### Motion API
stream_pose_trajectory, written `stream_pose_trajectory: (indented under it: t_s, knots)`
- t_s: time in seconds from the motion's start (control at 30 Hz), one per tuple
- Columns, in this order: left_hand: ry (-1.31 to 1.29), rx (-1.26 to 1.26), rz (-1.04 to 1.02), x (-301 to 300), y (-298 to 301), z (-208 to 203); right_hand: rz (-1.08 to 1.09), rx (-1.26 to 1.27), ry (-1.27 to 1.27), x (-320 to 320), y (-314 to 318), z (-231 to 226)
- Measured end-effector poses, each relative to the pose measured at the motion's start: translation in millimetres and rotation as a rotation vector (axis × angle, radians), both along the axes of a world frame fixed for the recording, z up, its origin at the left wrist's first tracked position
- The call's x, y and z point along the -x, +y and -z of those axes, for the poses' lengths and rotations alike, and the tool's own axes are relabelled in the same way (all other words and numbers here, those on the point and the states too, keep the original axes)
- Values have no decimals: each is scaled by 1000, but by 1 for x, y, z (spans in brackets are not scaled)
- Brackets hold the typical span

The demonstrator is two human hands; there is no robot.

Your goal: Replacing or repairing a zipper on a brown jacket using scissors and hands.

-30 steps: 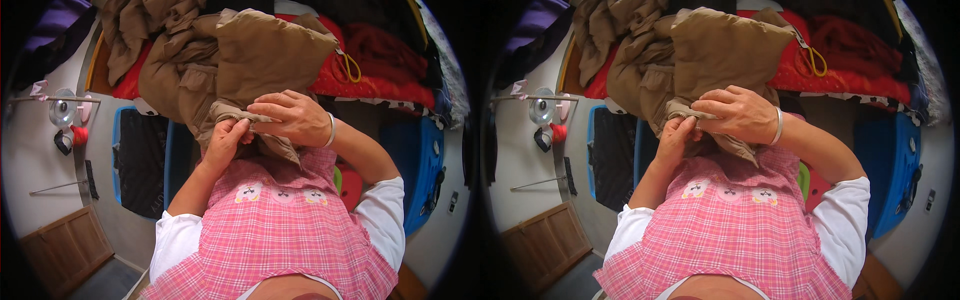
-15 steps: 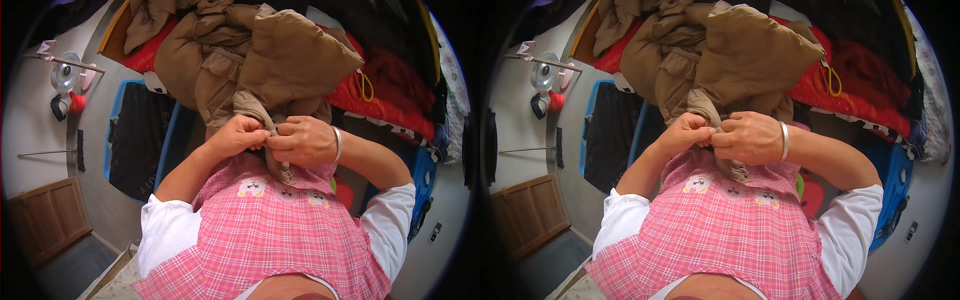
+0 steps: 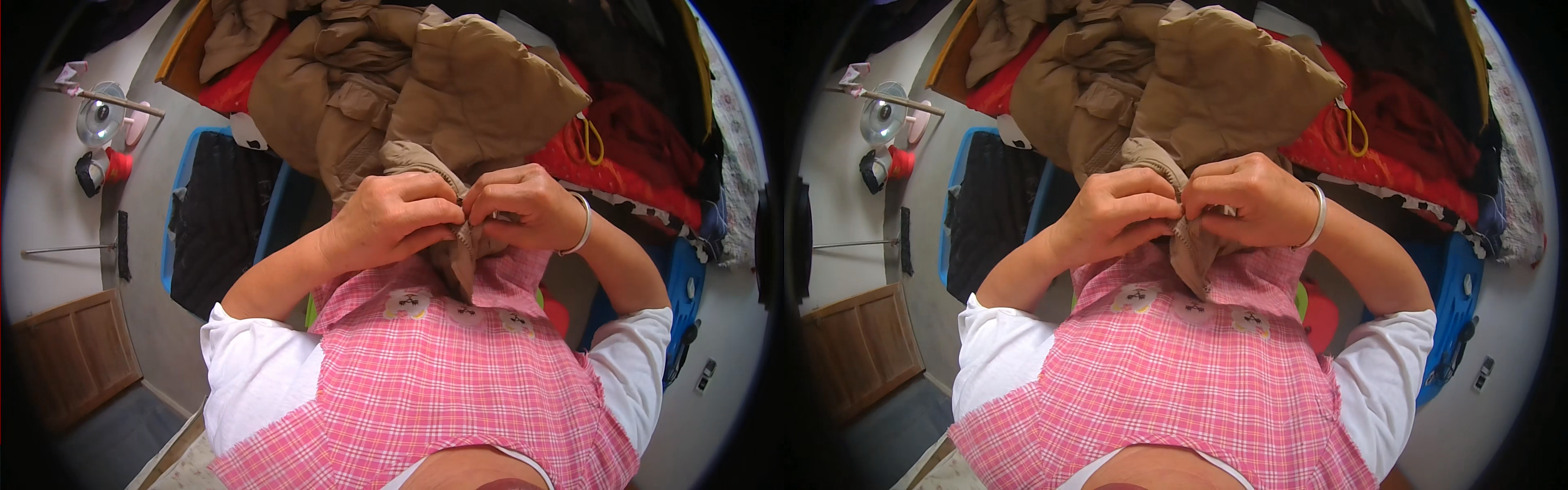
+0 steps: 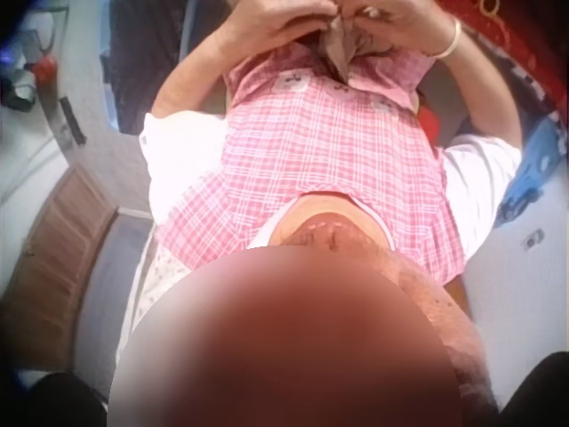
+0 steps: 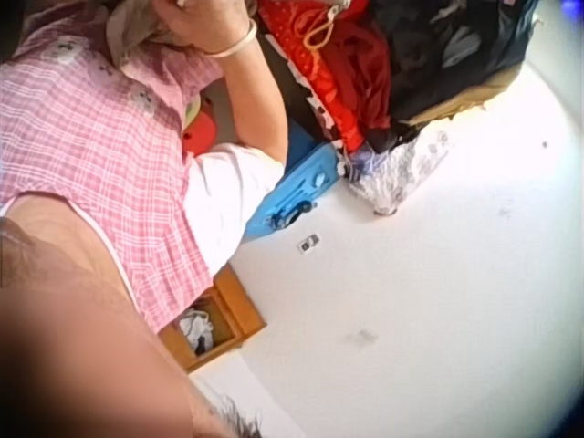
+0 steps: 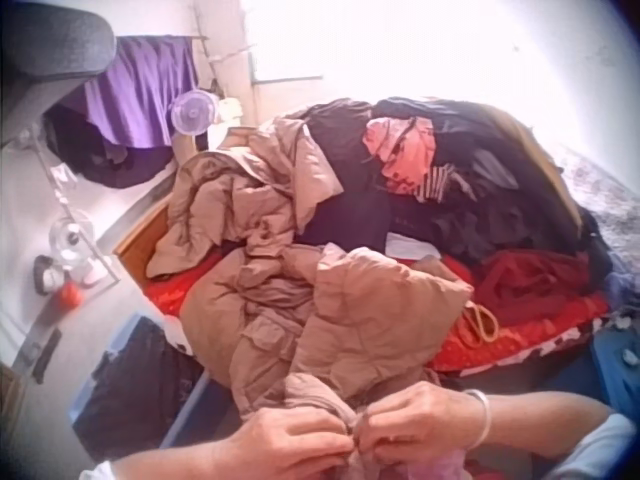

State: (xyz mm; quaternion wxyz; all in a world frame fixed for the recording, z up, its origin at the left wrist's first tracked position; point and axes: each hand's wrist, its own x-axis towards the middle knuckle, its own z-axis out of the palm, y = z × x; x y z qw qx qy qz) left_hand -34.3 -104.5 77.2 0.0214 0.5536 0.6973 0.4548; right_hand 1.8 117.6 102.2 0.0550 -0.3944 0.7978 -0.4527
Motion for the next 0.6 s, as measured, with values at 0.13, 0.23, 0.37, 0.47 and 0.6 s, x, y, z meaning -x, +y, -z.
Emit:
stream_pose_trajectory:
  t_s: [0.13, 0.23, 0.37, 0.47, 0.6]
  knots:
    - [-176, -101, 227, 1, 4, -2, -55, 17, -31, -2, 1, -5]
    - [-420, 110, 366, 3, -2, -17, -157, -22, 68, -7, -4, -14]
    - [56, 156, 273, -5, 4, -36, -230, -118, 84, -13, -8, -28]
    - [206, 207, 258, -13, 5, -51, -244, -153, 120, -16, -7, -43]
    - [179, 168, 322, -21, 2, -58, -243, -77, 183, -34, -13, -41]
